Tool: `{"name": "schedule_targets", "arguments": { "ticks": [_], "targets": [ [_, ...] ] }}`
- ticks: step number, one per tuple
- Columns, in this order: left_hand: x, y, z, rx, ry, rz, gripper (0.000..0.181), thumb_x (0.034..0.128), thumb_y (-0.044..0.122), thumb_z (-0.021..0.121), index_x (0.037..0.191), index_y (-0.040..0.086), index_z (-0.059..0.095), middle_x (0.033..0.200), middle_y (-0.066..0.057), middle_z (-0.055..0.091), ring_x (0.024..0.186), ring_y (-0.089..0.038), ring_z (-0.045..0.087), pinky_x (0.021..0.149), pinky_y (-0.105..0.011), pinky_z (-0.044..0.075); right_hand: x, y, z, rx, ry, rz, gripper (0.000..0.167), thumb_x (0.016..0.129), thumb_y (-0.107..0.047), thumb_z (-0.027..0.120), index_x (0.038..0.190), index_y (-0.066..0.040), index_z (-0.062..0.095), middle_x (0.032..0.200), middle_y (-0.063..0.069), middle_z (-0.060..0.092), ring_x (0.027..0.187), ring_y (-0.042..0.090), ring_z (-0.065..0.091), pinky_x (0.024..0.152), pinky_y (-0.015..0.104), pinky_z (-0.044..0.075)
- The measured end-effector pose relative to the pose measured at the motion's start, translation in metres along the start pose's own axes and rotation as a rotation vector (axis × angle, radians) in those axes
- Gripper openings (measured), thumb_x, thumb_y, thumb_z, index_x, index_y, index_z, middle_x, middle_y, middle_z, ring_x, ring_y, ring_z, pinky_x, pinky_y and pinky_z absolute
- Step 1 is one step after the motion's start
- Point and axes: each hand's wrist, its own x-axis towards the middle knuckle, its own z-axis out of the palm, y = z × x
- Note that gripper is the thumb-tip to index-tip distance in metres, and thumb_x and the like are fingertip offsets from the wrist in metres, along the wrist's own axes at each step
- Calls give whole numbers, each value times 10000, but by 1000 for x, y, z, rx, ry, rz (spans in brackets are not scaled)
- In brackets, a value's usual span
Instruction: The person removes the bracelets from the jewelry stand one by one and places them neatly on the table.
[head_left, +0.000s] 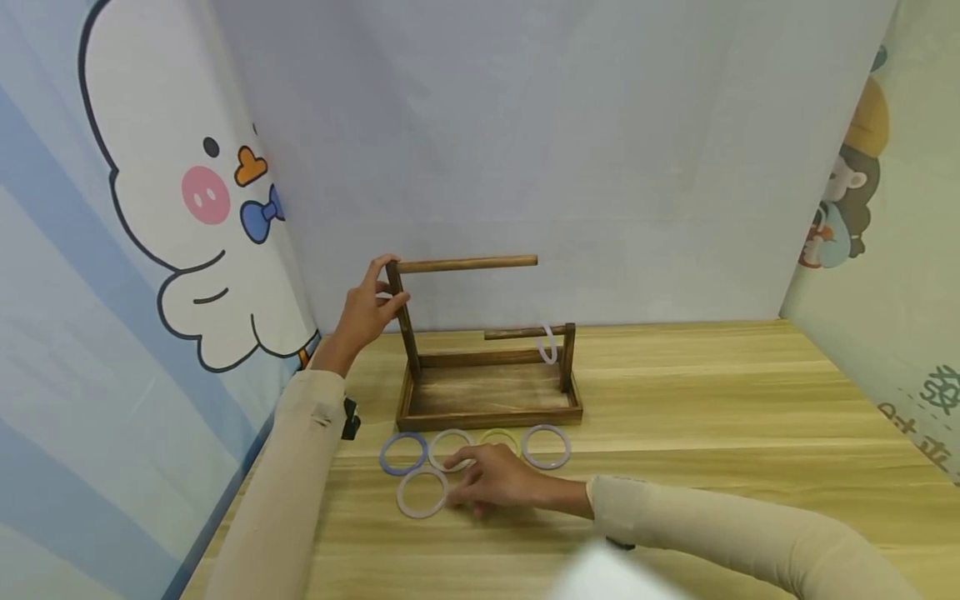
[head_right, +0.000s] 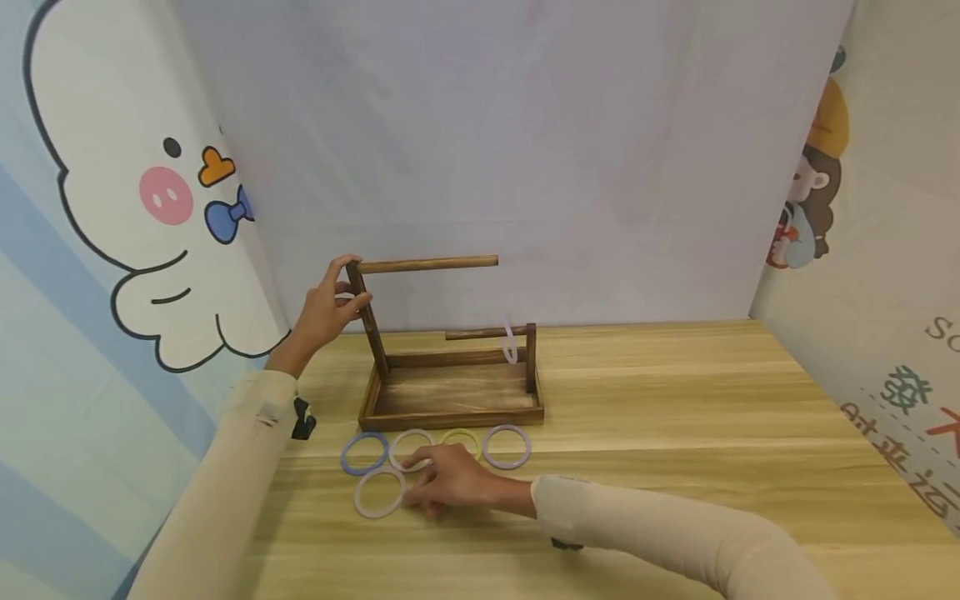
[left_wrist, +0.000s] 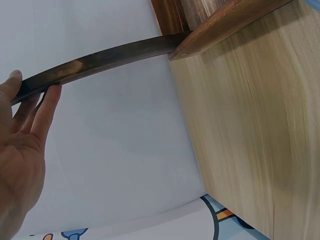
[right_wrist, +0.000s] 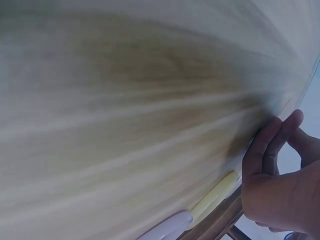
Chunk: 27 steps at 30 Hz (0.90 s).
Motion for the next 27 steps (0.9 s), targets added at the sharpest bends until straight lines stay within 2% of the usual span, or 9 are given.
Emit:
{"name": "schedule_targets", "arguments": {
  "ticks": [7,12,21,27],
  "targets": [
    [0,1,0,9,-4,4,622,1037,160,676,1553,240,339,1207,-312,678,1066,-437,724,805,-519,638,-3,3,-9,-44,44,-38,422,918,-81,808,1292,38,653,878,77,793,551,148,714,589,240,617],
    [-1,2,-1,6,-5,-4,625,1038,158,671,1560,224,334,1207,-312,674,1066,-438,723,804,-521,638,-5,5,-18,-103,91,-79,399,941,-120,792,1289,29,666,917,83,796,590,163,737,637,217,616],
    [0,4,-1,3,-5,4,619,1036,161,674,1552,236,341,1199,-312,679,1060,-441,725,805,-517,639,-10,10,-40,-128,163,-94,378,952,-140,784,1275,28,682,957,115,793,629,178,752,624,237,625],
    [-1,2,0,2,-1,9,616,1034,158,678,1547,242,347,1183,-306,687,1041,-437,732,791,-513,642,-17,13,-58,-131,196,-123,379,965,-137,765,1268,72,671,996,170,781,626,198,754,649,277,641]
  ]
}}
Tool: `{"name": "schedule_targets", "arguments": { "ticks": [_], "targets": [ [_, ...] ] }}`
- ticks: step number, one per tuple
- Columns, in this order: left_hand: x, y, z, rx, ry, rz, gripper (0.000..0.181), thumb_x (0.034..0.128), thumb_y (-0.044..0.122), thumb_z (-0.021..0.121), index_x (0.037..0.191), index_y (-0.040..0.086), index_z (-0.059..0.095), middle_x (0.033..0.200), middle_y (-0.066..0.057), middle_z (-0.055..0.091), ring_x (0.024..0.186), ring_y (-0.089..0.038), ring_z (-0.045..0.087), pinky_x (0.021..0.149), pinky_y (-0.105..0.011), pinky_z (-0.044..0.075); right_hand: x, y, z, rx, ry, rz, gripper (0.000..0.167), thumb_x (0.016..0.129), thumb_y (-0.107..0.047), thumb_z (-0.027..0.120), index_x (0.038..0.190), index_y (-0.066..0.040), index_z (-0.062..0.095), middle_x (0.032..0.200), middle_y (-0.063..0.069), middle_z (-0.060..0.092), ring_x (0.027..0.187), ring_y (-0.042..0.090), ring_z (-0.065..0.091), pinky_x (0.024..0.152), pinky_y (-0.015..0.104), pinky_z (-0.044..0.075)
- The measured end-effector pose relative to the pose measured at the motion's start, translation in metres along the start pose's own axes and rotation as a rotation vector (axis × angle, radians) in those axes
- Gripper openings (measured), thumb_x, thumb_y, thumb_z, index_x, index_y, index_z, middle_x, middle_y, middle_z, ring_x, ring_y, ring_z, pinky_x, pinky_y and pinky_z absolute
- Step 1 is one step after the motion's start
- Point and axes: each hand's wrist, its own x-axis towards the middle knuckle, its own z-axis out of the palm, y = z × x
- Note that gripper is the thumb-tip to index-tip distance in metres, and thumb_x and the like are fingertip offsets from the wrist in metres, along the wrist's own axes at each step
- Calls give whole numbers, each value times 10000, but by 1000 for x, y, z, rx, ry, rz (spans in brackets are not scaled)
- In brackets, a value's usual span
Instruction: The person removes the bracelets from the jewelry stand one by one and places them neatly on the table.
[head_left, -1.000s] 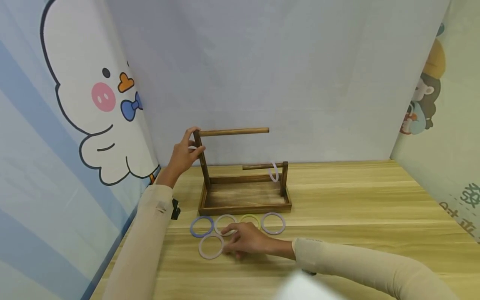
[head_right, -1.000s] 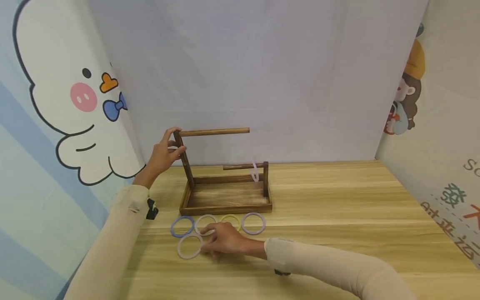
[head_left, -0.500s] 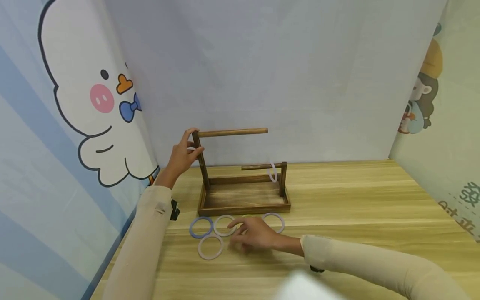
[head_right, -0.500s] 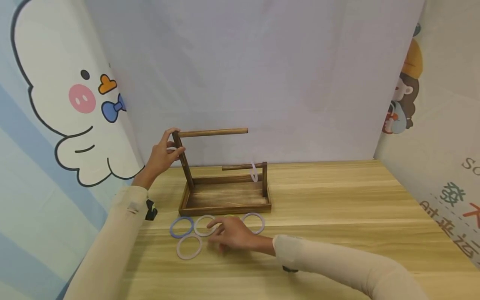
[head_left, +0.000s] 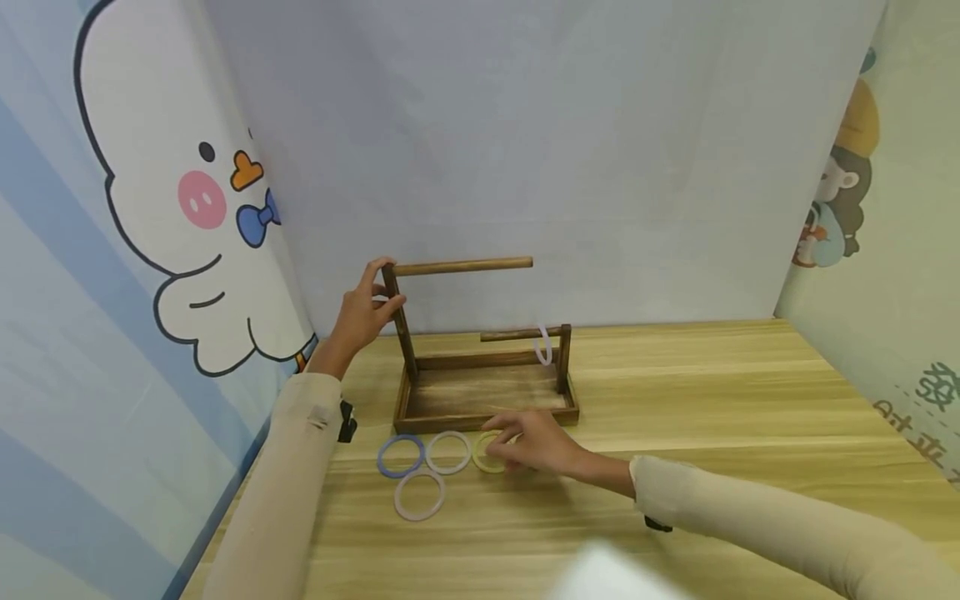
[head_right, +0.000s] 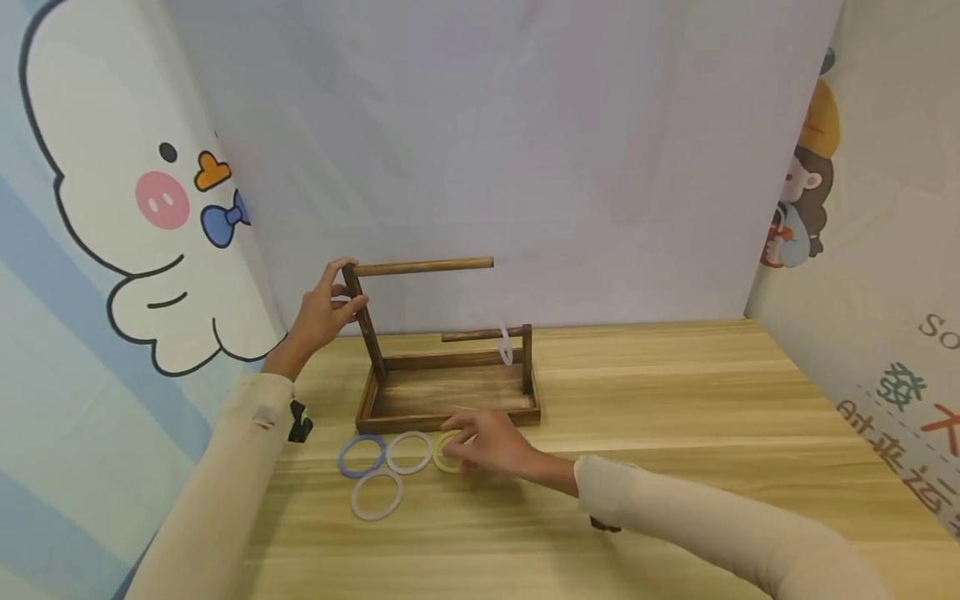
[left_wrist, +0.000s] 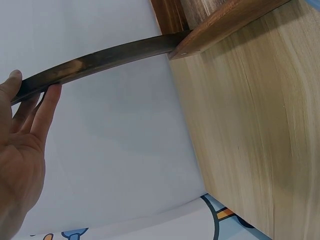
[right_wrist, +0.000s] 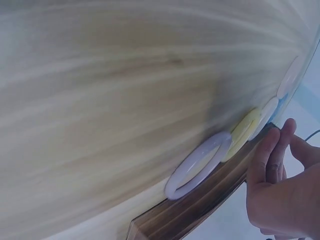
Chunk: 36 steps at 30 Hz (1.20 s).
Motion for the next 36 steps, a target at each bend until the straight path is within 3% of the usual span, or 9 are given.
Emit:
{"name": "schedule_targets", "arguments": {
  "ticks": [10,22,27,36],
  "targets": [
    [1,-2,0,-7,-7,-16,623,1039,162,671,1557,249,336,1201,-302,683,1061,-433,727,799,-519,639,-8,12,-34,83,56,42,379,970,-90,750,1285,100,654,993,176,782,717,296,769,666,323,650],
    [1,-1,-2,21,-24,-21,647,1044,177,660,1580,245,303,1247,-308,663,1084,-433,718,836,-516,634,-17,26,-61,18,180,20,330,1014,-92,694,1264,118,653,1035,235,763,707,349,764,656,387,654],
    [0,-1,-3,18,-27,-23,650,1044,168,660,1581,238,302,1246,-313,662,1089,-437,716,842,-517,632,-17,29,-65,15,218,60,339,1007,-116,711,1268,93,663,1051,213,767,698,370,759,693,395,656],
    [1,-2,0,18,-26,-23,645,1042,171,662,1574,252,307,1231,-299,675,1083,-424,722,837,-512,634,-12,29,-70,-2,293,108,331,1031,-146,684,1283,66,661,1137,256,738,669,248,759,653,349,649]
  ]
}}
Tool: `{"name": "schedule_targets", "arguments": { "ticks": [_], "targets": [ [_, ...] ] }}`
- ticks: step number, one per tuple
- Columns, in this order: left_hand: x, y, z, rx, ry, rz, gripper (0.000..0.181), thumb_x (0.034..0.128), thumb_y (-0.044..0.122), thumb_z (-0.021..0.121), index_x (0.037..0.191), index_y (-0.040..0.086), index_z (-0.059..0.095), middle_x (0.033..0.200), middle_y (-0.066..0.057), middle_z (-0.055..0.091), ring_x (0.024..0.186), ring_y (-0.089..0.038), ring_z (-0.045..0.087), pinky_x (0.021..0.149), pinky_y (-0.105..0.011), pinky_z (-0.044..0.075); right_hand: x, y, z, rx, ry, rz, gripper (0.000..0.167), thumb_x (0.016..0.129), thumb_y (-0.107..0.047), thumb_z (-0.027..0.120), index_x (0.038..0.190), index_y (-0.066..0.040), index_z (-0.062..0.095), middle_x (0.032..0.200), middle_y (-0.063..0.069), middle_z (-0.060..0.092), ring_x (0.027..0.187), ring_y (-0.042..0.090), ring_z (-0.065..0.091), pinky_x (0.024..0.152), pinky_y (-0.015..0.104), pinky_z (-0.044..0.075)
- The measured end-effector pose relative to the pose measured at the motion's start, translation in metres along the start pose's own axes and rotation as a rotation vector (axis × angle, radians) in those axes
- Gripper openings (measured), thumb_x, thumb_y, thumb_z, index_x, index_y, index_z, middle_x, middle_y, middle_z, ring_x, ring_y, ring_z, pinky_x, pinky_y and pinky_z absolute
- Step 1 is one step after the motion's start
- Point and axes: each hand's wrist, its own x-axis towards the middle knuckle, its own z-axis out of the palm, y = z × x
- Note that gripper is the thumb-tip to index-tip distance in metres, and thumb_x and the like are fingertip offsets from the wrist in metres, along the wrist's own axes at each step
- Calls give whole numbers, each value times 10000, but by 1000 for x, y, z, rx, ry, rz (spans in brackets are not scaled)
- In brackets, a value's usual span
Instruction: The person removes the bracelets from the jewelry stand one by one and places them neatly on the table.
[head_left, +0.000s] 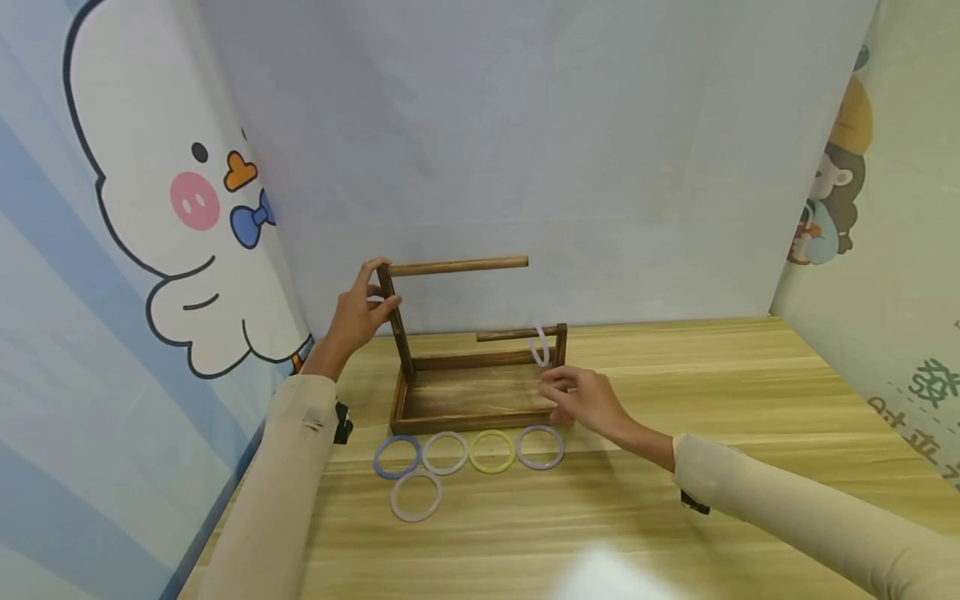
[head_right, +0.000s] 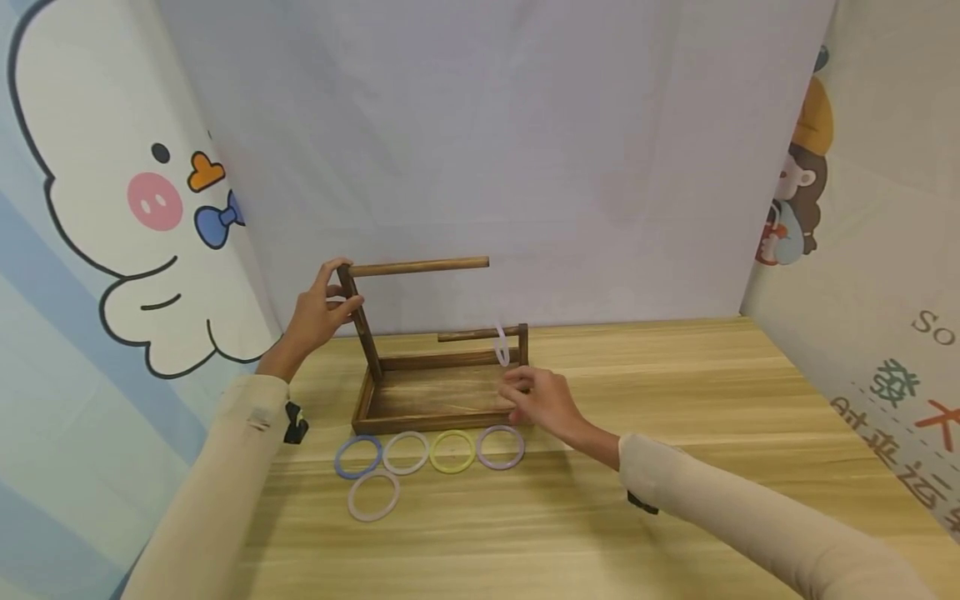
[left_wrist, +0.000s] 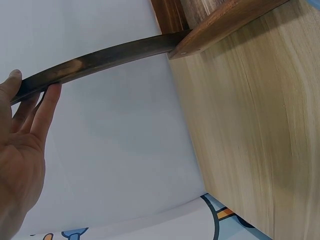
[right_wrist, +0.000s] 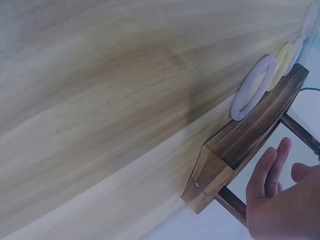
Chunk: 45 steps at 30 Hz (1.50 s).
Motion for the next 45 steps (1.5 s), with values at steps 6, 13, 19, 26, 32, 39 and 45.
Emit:
{"name": "schedule_targets", "arguments": {
  "ticks": [6,13,19,26,32,39,45],
  "targets": [
    [0,0,0,4,2,6,642,1041,167,663,1571,253,311,1228,-300,676,1072,-425,725,828,-511,636,4,-3,-1,-1,50,17,377,1038,-192,681,1327,46,637,1166,223,739,726,323,768,711,452,652],
    [0,0,-1,-4,5,20,628,1040,167,665,1561,240,321,1217,-303,681,1060,-426,729,816,-514,638,8,-5,-2,14,66,35,381,1051,-184,660,1344,56,621,1161,237,730,738,326,769,719,472,650],
    [-1,-1,-2,-2,8,19,628,1043,172,660,1565,242,318,1222,-301,678,1058,-425,730,819,-514,637,12,-6,-1,25,89,18,421,1051,-164,656,1366,105,581,1169,269,715,736,351,767,678,436,651],
    [-2,1,-2,-8,10,11,626,1039,159,665,1559,247,326,1222,-301,679,1060,-424,730,818,-504,639,19,-8,0,41,91,20,430,1042,-132,666,1381,110,559,1207,294,698,770,383,767,629,456,642],
    [-1,1,-1,-10,9,17,633,1037,155,669,1560,253,326,1217,-295,682,1056,-418,732,819,-500,640,23,-10,1,34,91,18,423,1050,-114,647,1388,119,543,1225,308,689,793,431,757,644,499,637],
    [-2,1,-1,-11,16,25,630,1035,153,672,1558,238,331,1209,-303,683,1049,-423,734,816,-503,640,28,-9,4,40,100,-9,304,1082,-53,557,1339,106,591,1219,301,693,776,453,750,671,551,622],
    [-2,3,-2,-16,20,29,623,1035,146,674,1553,233,338,1204,-306,683,1043,-426,734,811,-513,639,29,-8,6,43,93,-16,305,1088,-19,517,1349,130,569,1250,307,674,768,453,750,703,524,634]
  ]
}}
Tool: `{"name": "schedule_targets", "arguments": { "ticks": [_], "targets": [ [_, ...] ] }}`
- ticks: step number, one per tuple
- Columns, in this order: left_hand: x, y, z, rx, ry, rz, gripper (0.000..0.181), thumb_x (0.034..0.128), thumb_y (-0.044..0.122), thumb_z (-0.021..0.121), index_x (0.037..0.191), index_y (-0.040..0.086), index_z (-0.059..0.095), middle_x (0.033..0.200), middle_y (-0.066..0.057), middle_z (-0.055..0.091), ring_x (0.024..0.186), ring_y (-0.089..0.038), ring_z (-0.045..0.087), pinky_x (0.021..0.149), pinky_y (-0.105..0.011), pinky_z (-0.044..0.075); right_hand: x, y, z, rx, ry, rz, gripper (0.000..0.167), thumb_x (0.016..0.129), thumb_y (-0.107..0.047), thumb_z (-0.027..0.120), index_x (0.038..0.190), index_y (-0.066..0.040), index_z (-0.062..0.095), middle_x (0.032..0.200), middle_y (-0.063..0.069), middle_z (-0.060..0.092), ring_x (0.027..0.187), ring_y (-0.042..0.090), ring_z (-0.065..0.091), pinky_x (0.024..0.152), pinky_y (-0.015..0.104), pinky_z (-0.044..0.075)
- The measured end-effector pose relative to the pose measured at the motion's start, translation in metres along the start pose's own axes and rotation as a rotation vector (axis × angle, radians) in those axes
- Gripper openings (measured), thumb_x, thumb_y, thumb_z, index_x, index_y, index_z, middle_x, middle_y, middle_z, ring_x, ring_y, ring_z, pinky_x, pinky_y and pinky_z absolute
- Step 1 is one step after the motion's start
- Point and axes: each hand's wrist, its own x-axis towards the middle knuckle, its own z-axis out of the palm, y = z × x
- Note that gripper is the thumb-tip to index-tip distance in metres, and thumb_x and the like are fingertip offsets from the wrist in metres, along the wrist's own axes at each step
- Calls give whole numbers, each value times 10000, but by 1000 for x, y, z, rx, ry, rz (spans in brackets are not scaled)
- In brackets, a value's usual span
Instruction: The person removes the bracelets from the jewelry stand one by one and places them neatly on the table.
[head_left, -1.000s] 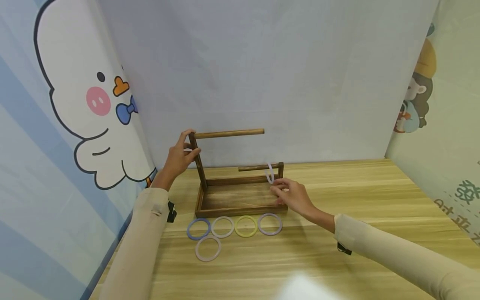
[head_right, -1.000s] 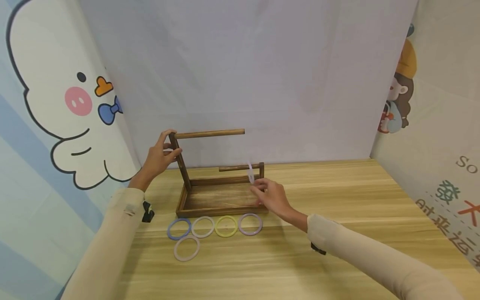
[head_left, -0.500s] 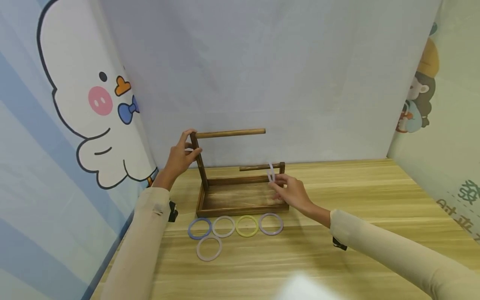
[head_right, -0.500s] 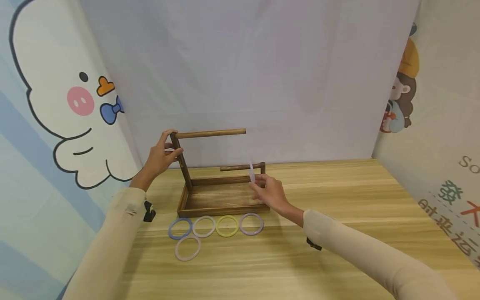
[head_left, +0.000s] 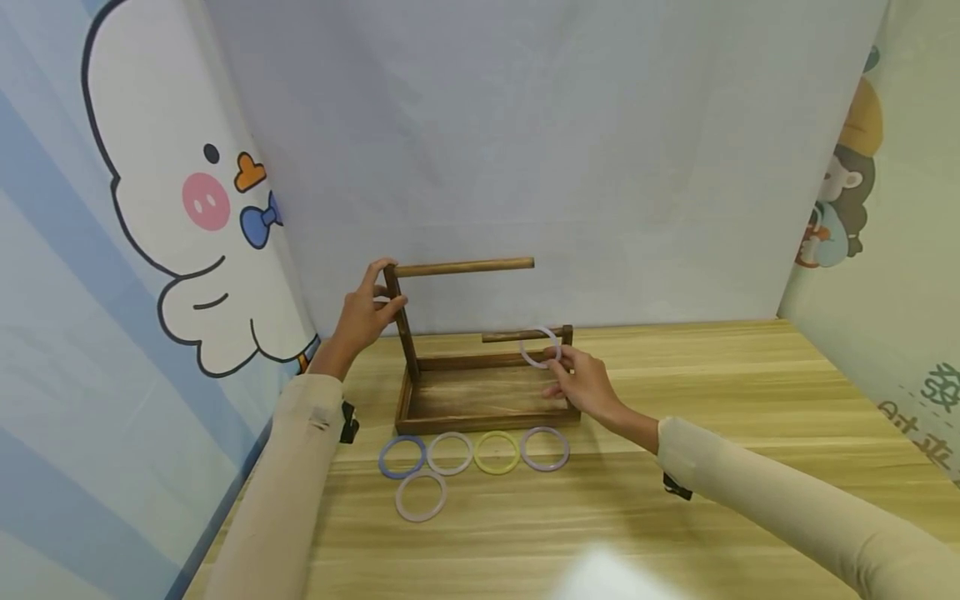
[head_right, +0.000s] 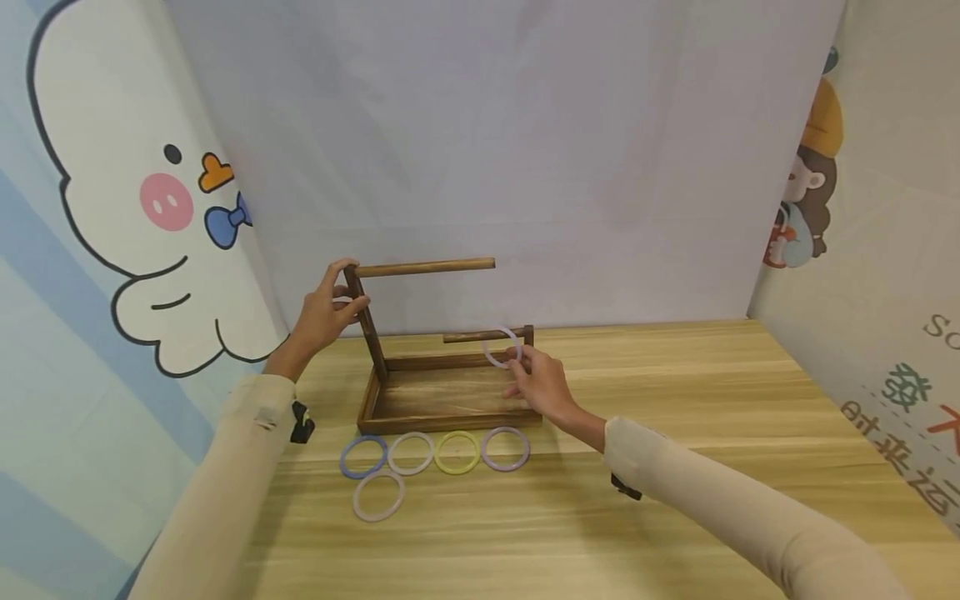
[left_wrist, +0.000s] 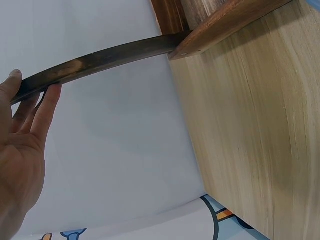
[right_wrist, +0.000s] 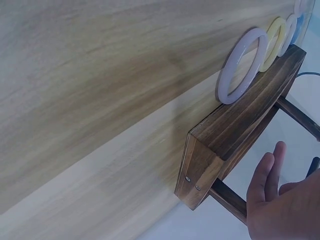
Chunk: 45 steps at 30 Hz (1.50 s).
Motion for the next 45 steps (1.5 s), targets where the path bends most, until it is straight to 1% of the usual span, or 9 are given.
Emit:
{"name": "schedule_targets", "arguments": {
  "ticks": [8,15,23,30,35,37,39,42,45],
  "targets": [
    [1,1,1,0,-3,-3,619,1038,157,671,1555,237,339,1210,-304,681,1051,-424,732,815,-510,639,1,2,0,26,-14,28,338,1091,-24,515,1388,138,530,1257,315,670,752,434,755,698,493,643],
    [0,-1,1,2,-2,-11,621,1039,160,668,1558,240,335,1205,-300,685,1042,-420,736,814,-501,641,2,2,2,43,-22,44,349,1086,-25,533,1399,128,530,1252,304,678,743,427,755,700,503,641],
    [0,-2,1,-3,-3,5,617,1036,142,670,1558,175,343,1175,-307,694,1021,-424,741,792,-499,645,2,-1,6,69,-60,71,345,1097,-33,511,1403,125,525,1254,310,675,777,458,749,728,515,639],
    [1,-1,0,-7,-2,-1,627,1038,137,667,1563,202,332,1193,-308,686,1033,-428,737,806,-500,642,5,-9,14,64,-65,47,335,1097,-39,510,1389,123,539,1239,313,681,749,418,759,707,479,650],
    [1,-1,-1,-5,-1,-5,625,1041,145,665,1567,197,330,1204,-311,683,1047,-432,731,814,-505,640,7,-14,20,77,-59,63,338,1096,-45,518,1394,110,548,1234,309,685,700,335,767,718,495,647],
    [1,-1,-1,-3,-3,-8,623,1041,154,665,1565,203,331,1205,-306,685,1051,-429,731,815,-503,640,8,-16,22,79,-57,66,341,1094,-42,517,1397,112,547,1227,307,689,680,301,766,714,485,649],
    [1,-1,-1,-4,-6,-12,621,1041,159,665,1562,217,333,1206,-302,685,1056,-427,730,819,-501,640,9,-17,24,80,-62,63,344,1091,-35,516,1397,120,543,1223,306,691,669,287,764,695,451,654],
    [0,-2,-1,-6,-9,-15,621,1042,165,664,1561,240,330,1213,-297,684,1064,-423,728,823,-500,639,10,-19,27,85,-69,68,345,1090,-29,513,1400,120,540,1231,302,690,672,287,764,667,394,655],
    [0,-2,0,-10,-10,-14,622,1043,167,663,1563,246,330,1213,-295,684,1064,-423,729,819,-503,639,11,-20,31,96,-75,78,347,1090,-37,520,1404,110,543,1228,297,693,687,306,766,680,410,656]
  ]
}}
